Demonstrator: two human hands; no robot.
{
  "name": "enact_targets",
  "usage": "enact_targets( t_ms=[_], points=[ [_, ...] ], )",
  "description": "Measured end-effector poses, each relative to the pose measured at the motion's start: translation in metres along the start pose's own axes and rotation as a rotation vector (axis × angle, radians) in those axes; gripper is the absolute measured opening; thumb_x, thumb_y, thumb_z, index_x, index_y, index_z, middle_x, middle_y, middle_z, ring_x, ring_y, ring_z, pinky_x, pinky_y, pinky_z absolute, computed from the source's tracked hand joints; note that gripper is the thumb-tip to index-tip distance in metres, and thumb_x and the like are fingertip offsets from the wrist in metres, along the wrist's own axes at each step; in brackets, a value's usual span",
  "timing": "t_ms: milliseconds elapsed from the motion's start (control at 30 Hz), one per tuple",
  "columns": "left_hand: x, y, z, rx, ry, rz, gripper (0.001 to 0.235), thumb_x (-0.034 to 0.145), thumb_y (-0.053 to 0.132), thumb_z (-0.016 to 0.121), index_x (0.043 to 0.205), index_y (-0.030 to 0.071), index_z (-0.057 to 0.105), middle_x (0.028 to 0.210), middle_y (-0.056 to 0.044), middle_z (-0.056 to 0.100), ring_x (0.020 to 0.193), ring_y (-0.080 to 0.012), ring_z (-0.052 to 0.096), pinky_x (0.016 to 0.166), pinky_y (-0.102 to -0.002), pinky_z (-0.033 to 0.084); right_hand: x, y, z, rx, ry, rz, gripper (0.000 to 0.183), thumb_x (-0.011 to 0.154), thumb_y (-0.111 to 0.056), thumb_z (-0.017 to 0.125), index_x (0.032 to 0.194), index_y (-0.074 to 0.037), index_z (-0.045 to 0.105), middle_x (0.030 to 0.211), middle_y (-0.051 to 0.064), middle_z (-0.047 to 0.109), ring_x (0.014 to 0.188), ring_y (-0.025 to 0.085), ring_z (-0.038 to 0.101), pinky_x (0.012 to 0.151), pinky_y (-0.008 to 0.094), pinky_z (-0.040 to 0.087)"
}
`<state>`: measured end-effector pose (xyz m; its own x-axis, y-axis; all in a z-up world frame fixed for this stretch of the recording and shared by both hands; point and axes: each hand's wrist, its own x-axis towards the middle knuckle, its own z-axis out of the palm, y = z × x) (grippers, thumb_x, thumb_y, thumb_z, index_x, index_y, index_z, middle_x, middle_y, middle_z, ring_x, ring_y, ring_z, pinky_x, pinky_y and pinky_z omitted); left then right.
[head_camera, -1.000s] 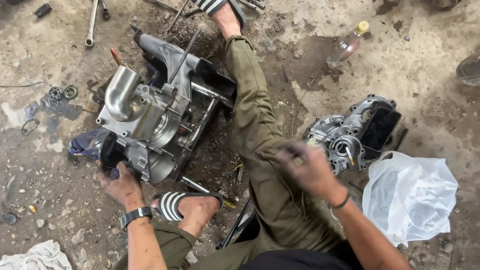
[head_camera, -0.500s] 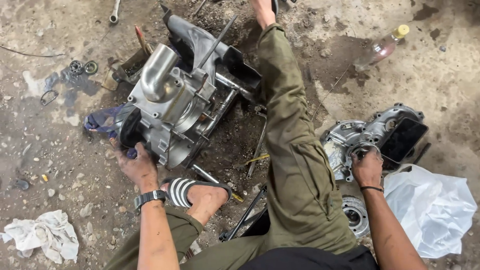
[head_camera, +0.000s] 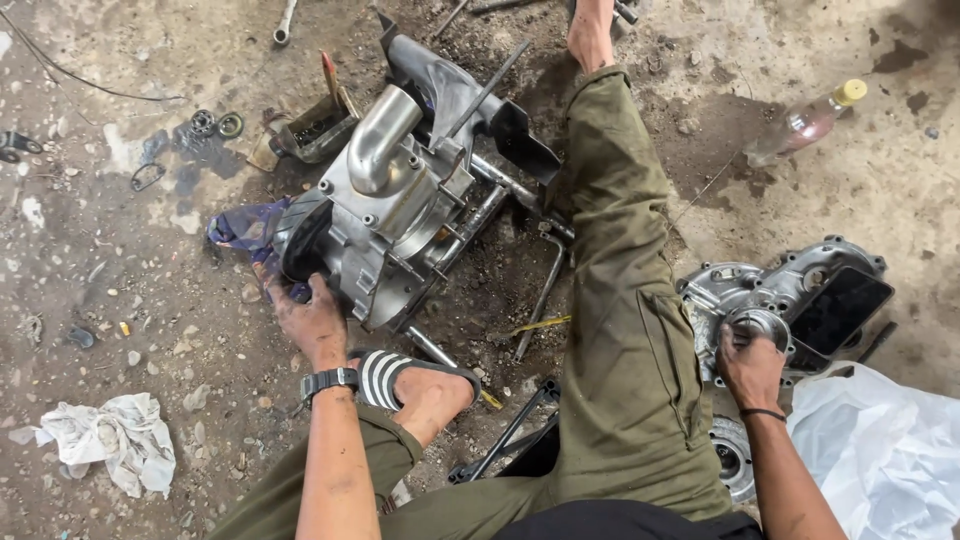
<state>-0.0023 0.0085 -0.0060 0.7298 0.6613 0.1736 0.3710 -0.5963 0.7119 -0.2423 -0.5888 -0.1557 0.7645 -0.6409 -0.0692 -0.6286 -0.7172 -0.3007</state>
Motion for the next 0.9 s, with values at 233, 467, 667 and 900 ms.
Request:
enact_targets(
  t_ms=[233, 467, 667, 900],
  points=[
    [-0.013, 0.056, -0.039, -0.142, -0.244, -0.084, 0.076, 0.101, 0.025, 0.06, 0.159, 0.0, 0.018, 0.164, -0.028, 0.028, 0.151, -0.0428, 0.029, 0.125, -0.048, 0.022, -0.003, -0.011, -0.039, 0.124, -0.018, -0.048, 0.029, 0.107, -0.027, 0.065, 0.115, -0.001, 0.075, 0.102, 0.019, 0.078, 0.088, 0.036, 0.075, 0.091, 0.044, 0.054],
    [-0.013, 0.106, -0.098, -0.535, 0.187, 0.197, 0.035, 0.097, -0.008, 0.055, 0.129, 0.003, 0.048, 0.121, -0.015, 0.06, 0.096, -0.0195, 0.062, 0.081, -0.023, 0.061, -0.001, -0.099, -0.158, 0.334, 0.253, -0.418, 0.015, 0.114, -0.004, 0.071, 0.122, 0.007, 0.077, 0.108, 0.022, 0.074, 0.089, 0.031, 0.069, 0.088, 0.039, 0.055],
    [-0.143, 0.19, -0.152, -0.391, -0.37, 0.626, 0.033, 0.09, 0.003, 0.051, 0.123, -0.001, 0.052, 0.104, -0.013, 0.062, 0.069, -0.0142, 0.064, 0.055, -0.024, 0.058, -0.025, -0.231, -0.223, 0.56, -0.225, -0.745, 0.033, 0.084, 0.004, 0.068, 0.115, -0.005, 0.075, 0.114, 0.011, 0.077, 0.102, 0.023, 0.074, 0.1, 0.034, 0.056],
    [-0.197, 0.171, -0.144, -0.576, -1.339, 0.102, 0.066, 0.103, 0.054, 0.03, 0.154, 0.012, 0.037, 0.157, -0.018, 0.044, 0.148, -0.0301, 0.04, 0.123, -0.044, 0.031, -0.079, -0.348, -0.227, 0.687, -0.766, -1.357, 0.013, 0.093, -0.013, 0.07, 0.105, -0.007, 0.071, 0.101, 0.009, 0.075, 0.094, 0.028, 0.071, 0.086, 0.039, 0.056]
  ],
)
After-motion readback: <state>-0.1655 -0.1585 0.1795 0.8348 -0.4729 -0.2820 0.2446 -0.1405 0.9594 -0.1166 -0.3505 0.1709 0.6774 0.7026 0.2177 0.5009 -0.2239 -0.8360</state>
